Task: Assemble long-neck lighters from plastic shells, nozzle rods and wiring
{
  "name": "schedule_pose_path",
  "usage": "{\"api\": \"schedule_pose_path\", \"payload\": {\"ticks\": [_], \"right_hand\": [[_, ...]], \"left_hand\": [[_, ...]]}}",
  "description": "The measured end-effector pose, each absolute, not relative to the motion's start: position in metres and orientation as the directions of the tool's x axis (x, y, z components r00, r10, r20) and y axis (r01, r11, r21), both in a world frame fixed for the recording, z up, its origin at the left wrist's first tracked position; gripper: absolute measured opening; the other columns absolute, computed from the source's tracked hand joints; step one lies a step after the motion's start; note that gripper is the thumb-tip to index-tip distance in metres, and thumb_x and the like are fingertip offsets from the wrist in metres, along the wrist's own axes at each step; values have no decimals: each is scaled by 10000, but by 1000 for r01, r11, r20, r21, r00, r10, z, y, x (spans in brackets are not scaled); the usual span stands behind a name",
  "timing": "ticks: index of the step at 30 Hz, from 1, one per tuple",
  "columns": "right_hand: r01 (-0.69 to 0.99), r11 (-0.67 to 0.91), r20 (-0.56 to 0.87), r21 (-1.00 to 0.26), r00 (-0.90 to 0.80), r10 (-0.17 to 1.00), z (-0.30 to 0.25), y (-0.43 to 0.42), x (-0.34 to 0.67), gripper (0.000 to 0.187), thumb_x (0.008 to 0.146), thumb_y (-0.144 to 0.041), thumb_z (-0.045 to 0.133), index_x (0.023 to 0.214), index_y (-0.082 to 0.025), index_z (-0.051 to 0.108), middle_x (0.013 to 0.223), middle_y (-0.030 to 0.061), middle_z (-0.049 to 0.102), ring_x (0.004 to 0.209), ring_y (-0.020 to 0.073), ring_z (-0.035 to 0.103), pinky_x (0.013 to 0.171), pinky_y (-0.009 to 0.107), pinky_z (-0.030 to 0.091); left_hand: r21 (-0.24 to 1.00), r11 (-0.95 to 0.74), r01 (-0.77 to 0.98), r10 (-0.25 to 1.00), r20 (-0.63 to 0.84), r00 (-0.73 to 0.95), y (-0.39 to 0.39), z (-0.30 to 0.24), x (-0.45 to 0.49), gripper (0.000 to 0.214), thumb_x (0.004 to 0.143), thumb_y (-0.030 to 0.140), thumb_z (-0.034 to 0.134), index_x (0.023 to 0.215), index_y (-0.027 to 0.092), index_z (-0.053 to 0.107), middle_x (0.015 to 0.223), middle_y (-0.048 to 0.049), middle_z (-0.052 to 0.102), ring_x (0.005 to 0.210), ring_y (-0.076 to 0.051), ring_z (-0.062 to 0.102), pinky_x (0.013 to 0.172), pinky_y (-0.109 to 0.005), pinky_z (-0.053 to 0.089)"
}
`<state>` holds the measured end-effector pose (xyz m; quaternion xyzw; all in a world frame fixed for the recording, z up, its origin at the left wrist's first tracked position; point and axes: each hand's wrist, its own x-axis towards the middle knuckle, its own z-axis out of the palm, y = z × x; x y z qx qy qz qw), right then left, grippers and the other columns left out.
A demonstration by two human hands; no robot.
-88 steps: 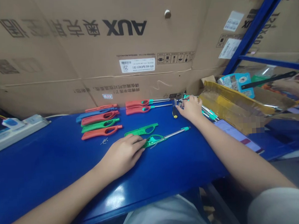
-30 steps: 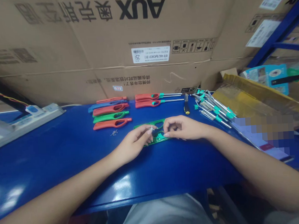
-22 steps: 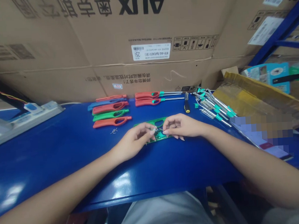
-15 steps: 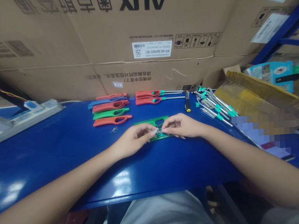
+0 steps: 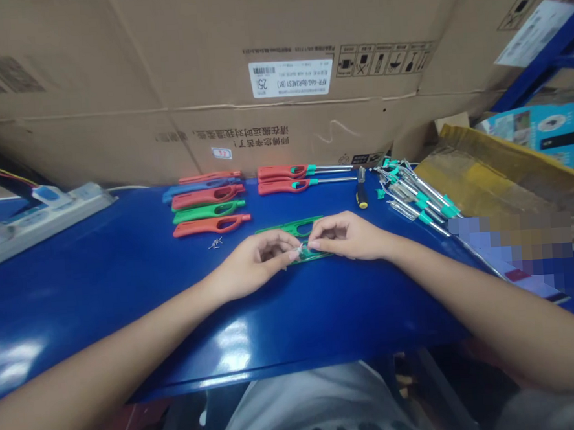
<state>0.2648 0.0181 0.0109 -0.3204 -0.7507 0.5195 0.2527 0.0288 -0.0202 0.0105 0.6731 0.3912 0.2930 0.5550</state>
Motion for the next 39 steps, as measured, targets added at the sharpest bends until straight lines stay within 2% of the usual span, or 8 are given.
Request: {"api": "schedule_pose_path", "payload": {"ticks": [16, 26, 33, 39], "right_hand": [[201, 293, 79, -935, -686, 723, 8, 19, 266, 209, 827, -355, 717, 833, -146, 717, 817, 31, 686, 751, 138, 589, 722, 293, 475], [240, 319, 77, -917, -677, 732, 9, 18, 264, 214, 833, -357, 702, 827, -144, 719, 784, 29, 667, 707, 127, 548, 663, 271, 438], [262, 312, 65, -913, -664, 745, 7, 15, 262, 233, 837, -375, 689, 833, -146, 727, 770, 27, 666, 691, 122, 538, 637, 259, 429], [270, 322, 65, -907, -666, 743, 7, 14, 260, 260, 848, -392, 683, 841, -135, 717, 786, 34, 665, 698, 119, 536, 640, 255, 431]], "left_hand": [[976, -83, 203, 848, -38, 528, -21, 10, 29, 246, 871, 322, 704, 1025, 133, 672, 895, -37, 711, 791, -127, 630, 743, -255, 481], [962, -94, 256, 855, -54, 516, -22, 11, 31, 271, 874, 344, 697, 1036, 127, 691, 899, -52, 730, 799, -141, 643, 750, -262, 484], [959, -98, 267, 865, -51, 500, -21, 10, 32, 269, 869, 350, 691, 1019, 126, 695, 892, -59, 736, 780, -145, 643, 724, -261, 483], [946, -118, 301, 873, -46, 486, -22, 9, 33, 279, 879, 385, 682, 1000, 134, 704, 848, -45, 734, 694, -121, 606, 641, -231, 449]]}}
